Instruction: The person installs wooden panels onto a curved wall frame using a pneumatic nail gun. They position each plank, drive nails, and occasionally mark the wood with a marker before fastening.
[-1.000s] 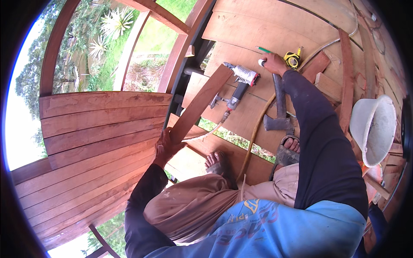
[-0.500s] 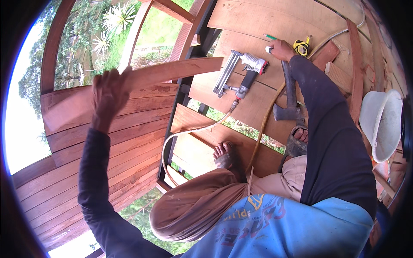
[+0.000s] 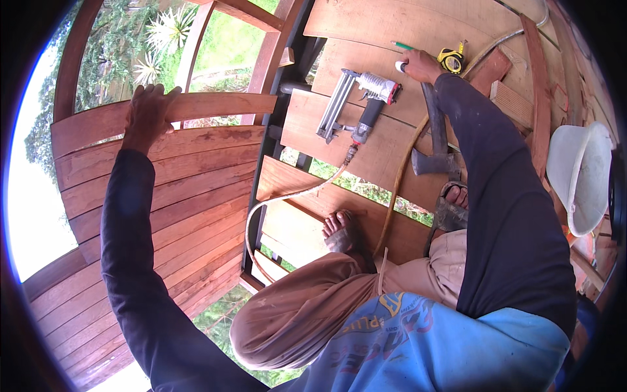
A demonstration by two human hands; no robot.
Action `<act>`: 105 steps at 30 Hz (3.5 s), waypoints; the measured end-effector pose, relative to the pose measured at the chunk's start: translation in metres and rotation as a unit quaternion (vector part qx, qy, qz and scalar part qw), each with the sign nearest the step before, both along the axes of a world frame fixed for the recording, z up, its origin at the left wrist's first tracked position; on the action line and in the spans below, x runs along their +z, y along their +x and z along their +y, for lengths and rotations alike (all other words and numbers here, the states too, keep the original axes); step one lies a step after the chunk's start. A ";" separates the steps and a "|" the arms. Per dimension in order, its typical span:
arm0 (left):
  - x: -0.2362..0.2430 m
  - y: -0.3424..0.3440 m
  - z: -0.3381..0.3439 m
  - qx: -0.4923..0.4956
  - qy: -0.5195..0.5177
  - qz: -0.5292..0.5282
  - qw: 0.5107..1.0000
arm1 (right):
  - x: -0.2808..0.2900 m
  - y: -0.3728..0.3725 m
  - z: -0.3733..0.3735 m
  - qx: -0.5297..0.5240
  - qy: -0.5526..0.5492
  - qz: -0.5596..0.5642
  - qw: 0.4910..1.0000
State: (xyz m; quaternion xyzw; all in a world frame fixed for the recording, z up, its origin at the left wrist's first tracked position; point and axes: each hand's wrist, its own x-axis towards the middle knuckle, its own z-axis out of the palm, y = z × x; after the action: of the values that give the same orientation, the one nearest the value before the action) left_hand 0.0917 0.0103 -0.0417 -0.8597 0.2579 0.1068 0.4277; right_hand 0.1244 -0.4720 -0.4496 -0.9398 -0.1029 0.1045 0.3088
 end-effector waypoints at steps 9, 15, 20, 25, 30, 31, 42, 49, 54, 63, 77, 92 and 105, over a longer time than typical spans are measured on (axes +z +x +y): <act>-0.008 0.005 0.032 -0.023 0.009 0.006 1.000 | 0.001 0.002 -0.001 0.011 -0.012 0.010 1.000; -0.008 0.006 0.040 -0.043 -0.002 0.007 0.999 | 0.015 0.001 0.005 -0.007 -0.032 0.044 0.998; -0.005 0.006 0.035 -0.022 -0.002 0.015 1.000 | 0.008 0.003 0.004 0.000 -0.025 0.022 0.999; 0.000 0.002 0.023 0.012 0.012 0.011 1.000 | 0.006 0.002 0.006 -0.023 -0.032 0.023 0.999; 0.003 0.003 0.021 0.014 0.009 0.018 1.000 | -0.005 0.001 -0.001 -0.011 -0.023 0.014 1.000; 0.003 0.002 0.022 0.016 0.011 0.020 1.000 | -0.003 0.001 0.001 -0.006 -0.023 0.008 1.000; -0.005 0.003 0.085 -0.096 -0.093 -0.043 0.990 | -0.008 0.010 0.004 0.015 0.042 -0.018 0.999; 0.005 -0.002 0.036 0.005 0.012 -0.029 1.000 | -0.013 0.009 0.002 -0.019 0.013 -0.008 1.000; 0.001 -0.007 0.029 0.029 0.038 -0.036 0.998 | -0.003 0.005 0.005 -0.017 -0.016 -0.003 1.000; -0.010 -0.002 0.051 -0.023 -0.001 -0.071 0.997 | -0.008 0.003 0.002 -0.025 -0.020 -0.018 0.999; -0.007 0.002 0.053 -0.045 -0.011 -0.066 0.997 | -0.002 0.003 0.004 -0.026 -0.006 0.006 1.000; -0.003 -0.003 0.039 -0.020 0.016 -0.064 0.998 | -0.009 0.003 0.000 -0.028 -0.017 -0.015 0.999; -0.005 0.001 0.044 -0.027 0.006 -0.047 0.999 | -0.008 0.003 0.000 -0.030 -0.024 -0.011 0.999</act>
State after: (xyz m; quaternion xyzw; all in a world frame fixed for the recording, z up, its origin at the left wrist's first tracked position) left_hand 0.0926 0.0538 -0.0471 -0.8542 0.2595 0.0561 0.4470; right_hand 0.1270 -0.4723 -0.4580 -0.9507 -0.0753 0.0868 0.2880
